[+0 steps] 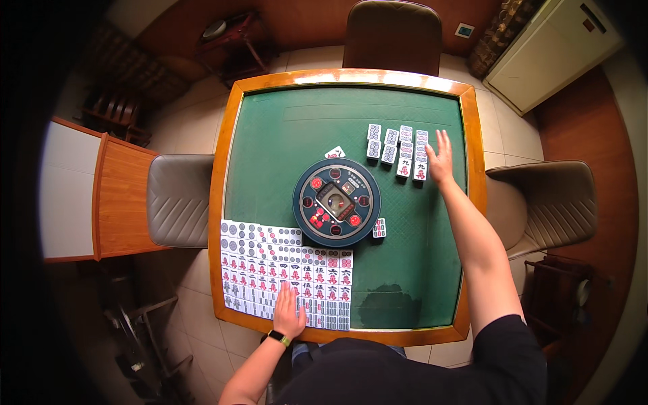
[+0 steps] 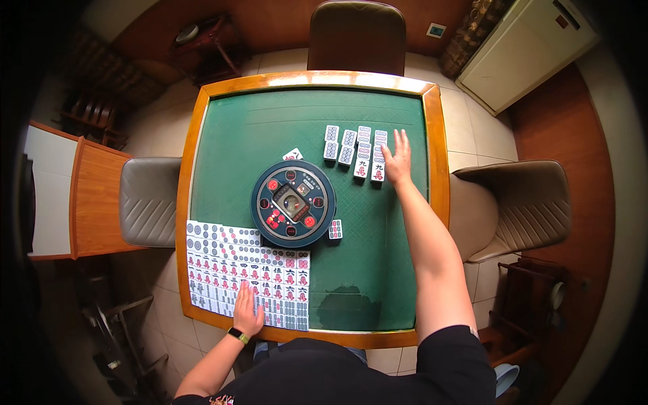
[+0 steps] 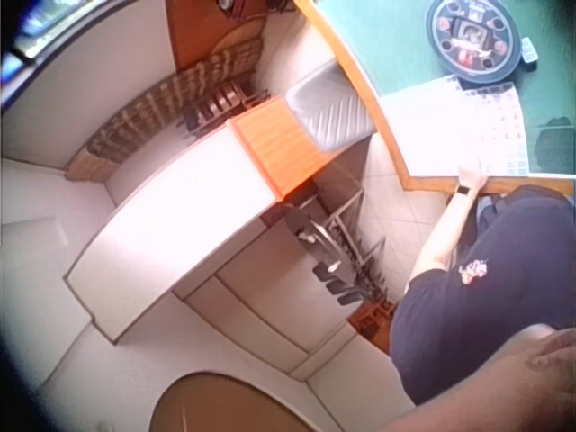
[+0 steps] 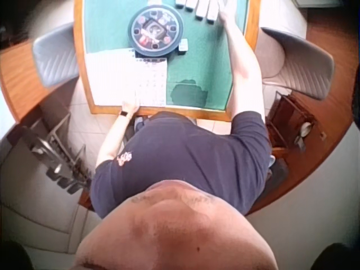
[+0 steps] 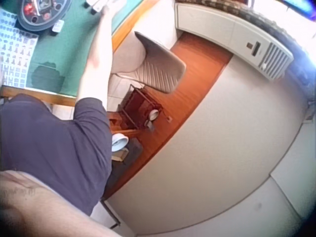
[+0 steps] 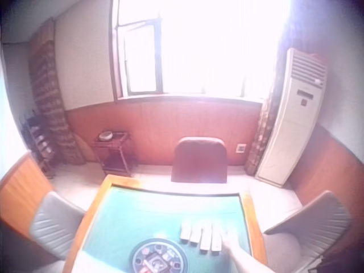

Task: The person wipes mahjong tiles on a green table using a cloth, then rinses the cloth in a bucket of water. The person arranges the tiles into rows and stacks them on the table.

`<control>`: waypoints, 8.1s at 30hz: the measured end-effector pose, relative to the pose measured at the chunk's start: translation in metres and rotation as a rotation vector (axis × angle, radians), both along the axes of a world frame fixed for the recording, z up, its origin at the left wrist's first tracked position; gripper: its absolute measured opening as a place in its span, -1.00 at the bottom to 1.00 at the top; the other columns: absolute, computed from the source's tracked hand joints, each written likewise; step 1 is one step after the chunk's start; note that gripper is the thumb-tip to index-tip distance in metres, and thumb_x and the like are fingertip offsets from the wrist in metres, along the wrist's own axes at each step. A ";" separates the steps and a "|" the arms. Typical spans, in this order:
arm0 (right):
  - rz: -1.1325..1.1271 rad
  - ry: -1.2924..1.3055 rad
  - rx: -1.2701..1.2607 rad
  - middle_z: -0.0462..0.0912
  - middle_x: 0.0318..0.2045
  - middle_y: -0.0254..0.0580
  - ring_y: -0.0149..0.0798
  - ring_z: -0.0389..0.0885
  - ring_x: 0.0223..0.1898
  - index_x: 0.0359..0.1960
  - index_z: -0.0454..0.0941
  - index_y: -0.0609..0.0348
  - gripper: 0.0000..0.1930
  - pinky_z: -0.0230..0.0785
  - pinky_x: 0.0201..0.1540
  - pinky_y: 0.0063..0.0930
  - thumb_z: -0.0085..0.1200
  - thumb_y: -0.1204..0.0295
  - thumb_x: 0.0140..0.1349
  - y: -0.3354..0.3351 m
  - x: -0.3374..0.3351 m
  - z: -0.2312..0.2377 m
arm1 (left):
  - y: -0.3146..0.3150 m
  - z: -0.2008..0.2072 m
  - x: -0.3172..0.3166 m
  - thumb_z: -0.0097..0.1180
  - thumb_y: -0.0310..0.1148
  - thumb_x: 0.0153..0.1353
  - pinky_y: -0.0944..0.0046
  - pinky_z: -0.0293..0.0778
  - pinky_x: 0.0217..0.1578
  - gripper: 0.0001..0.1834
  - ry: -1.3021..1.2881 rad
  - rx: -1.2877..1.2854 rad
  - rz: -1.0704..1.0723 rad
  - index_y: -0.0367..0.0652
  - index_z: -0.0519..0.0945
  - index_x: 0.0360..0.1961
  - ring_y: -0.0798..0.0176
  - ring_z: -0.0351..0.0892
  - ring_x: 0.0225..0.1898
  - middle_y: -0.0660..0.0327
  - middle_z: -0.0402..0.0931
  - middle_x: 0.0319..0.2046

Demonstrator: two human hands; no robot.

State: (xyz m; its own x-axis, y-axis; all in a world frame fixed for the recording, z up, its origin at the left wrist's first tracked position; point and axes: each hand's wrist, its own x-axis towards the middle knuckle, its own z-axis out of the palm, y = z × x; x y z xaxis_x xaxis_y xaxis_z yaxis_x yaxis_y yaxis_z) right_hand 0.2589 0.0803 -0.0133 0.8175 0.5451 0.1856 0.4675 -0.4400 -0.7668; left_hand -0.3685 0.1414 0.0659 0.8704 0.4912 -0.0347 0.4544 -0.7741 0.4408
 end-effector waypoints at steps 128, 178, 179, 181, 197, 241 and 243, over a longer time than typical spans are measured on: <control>0.469 0.051 -0.784 -0.25 0.59 0.20 0.09 -0.33 0.63 0.51 -0.17 0.57 0.57 -0.37 0.60 -0.06 0.27 -0.54 -0.23 -0.142 -0.482 0.048 | 0.034 -0.028 -0.071 0.24 0.20 0.22 -0.07 -0.21 0.53 0.00 0.113 0.050 -0.490 -0.34 0.27 0.45 -0.15 -0.14 0.60 -0.19 0.02 0.54; -0.043 0.774 0.269 0.73 -0.04 -0.16 -0.31 0.69 -0.03 0.20 0.38 0.33 -0.48 0.50 0.10 -0.38 0.23 0.67 0.18 -0.001 -0.346 0.026 | 0.063 -0.030 0.131 0.19 -0.45 0.17 0.05 0.43 0.05 -0.74 -0.237 0.092 -0.071 -0.14 0.66 -0.09 0.07 0.57 0.01 0.15 0.65 -0.02; -0.117 0.616 -0.067 0.76 -0.25 -0.14 -0.22 0.74 -0.18 0.03 0.48 0.28 -0.54 0.57 -0.04 -0.30 0.35 0.44 0.10 -0.002 -0.346 0.035 | 0.065 -0.030 0.113 0.21 -0.45 0.15 0.04 0.43 0.07 -0.73 -0.284 0.086 -0.053 -0.16 0.66 -0.09 0.06 0.57 0.04 0.13 0.64 0.04; -0.105 0.479 -0.271 0.73 -0.37 -0.16 -0.18 0.73 -0.29 0.01 0.52 0.25 -0.51 0.57 -0.13 -0.27 0.38 0.33 0.06 -0.010 -0.359 0.055 | 0.082 -0.031 0.064 0.21 -0.43 0.13 -0.02 0.42 0.13 -0.70 -0.255 0.045 0.021 -0.18 0.64 -0.07 -0.01 0.56 0.07 0.05 0.63 0.03; 0.647 0.130 -0.745 -0.04 0.53 0.19 0.16 0.02 0.52 0.53 -0.05 0.33 0.32 -0.03 0.54 -0.03 0.51 -0.15 -0.10 -0.046 -0.550 0.081 | 0.185 0.021 -0.089 0.51 0.28 -0.17 -0.12 -0.01 0.51 0.35 0.358 0.090 -0.216 -0.26 0.13 0.51 -0.21 -0.11 0.56 -0.11 -0.04 0.54; 0.905 -0.498 -0.216 0.48 0.25 -0.15 -0.15 0.38 0.32 0.15 0.51 0.00 -0.55 0.24 0.27 -0.14 0.12 0.10 0.30 0.021 -0.613 0.011 | 0.249 -0.004 0.063 0.70 0.23 -0.65 -0.10 -0.15 0.55 0.75 0.473 0.142 -0.585 -0.49 -0.06 0.50 -0.20 -0.11 0.58 -0.27 0.02 0.48; 0.957 -0.596 -0.240 0.52 0.21 -0.19 -0.16 0.45 0.27 0.13 0.54 -0.03 -0.58 0.30 0.23 -0.17 0.14 0.09 0.31 0.022 -0.611 0.013 | 0.249 -0.006 0.062 0.71 0.20 -0.66 -0.09 -0.15 0.55 0.74 0.466 0.134 -0.577 -0.49 -0.04 0.49 -0.19 -0.09 0.57 -0.27 0.04 0.47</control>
